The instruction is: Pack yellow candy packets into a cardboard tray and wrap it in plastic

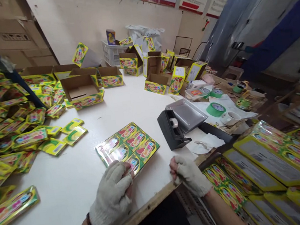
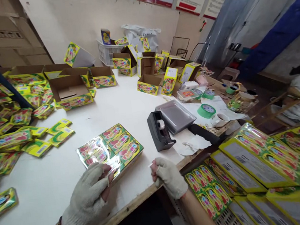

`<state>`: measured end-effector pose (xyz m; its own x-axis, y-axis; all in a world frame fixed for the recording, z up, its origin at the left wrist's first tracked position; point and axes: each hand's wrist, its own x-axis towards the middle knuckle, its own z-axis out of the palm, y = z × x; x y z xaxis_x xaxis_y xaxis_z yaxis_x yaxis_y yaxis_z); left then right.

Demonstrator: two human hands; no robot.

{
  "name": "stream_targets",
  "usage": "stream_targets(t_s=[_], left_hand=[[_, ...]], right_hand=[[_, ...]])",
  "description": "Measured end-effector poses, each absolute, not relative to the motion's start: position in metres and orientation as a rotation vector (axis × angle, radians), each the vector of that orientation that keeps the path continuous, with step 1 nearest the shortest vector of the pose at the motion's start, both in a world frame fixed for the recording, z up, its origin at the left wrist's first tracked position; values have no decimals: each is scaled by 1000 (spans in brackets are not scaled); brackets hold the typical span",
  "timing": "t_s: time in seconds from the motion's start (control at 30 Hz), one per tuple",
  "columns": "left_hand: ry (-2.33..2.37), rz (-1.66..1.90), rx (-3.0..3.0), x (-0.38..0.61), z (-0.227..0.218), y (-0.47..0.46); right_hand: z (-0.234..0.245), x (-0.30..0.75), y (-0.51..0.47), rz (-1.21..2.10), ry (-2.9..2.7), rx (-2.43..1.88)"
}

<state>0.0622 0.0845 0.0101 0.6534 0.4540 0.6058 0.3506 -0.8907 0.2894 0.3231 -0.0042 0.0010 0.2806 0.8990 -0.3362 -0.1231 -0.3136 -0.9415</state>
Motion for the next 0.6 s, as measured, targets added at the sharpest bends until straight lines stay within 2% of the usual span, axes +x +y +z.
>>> stream_targets(t_s=[0.13,0.27,0.43,0.6], left_hand=[[797,1068,2693,62,11,76],[744,1121,2763,63,16,72],[894,615,2912,72,34,75],[1177,521,2819,96,33,76]], right_hand=[[5,263,10,1484,-787,-1279],[-3,242,22,1475,-794,-1278],[-14,246,21,1424,-864,-1376],[-19,247,21,1474,-889,-1563]])
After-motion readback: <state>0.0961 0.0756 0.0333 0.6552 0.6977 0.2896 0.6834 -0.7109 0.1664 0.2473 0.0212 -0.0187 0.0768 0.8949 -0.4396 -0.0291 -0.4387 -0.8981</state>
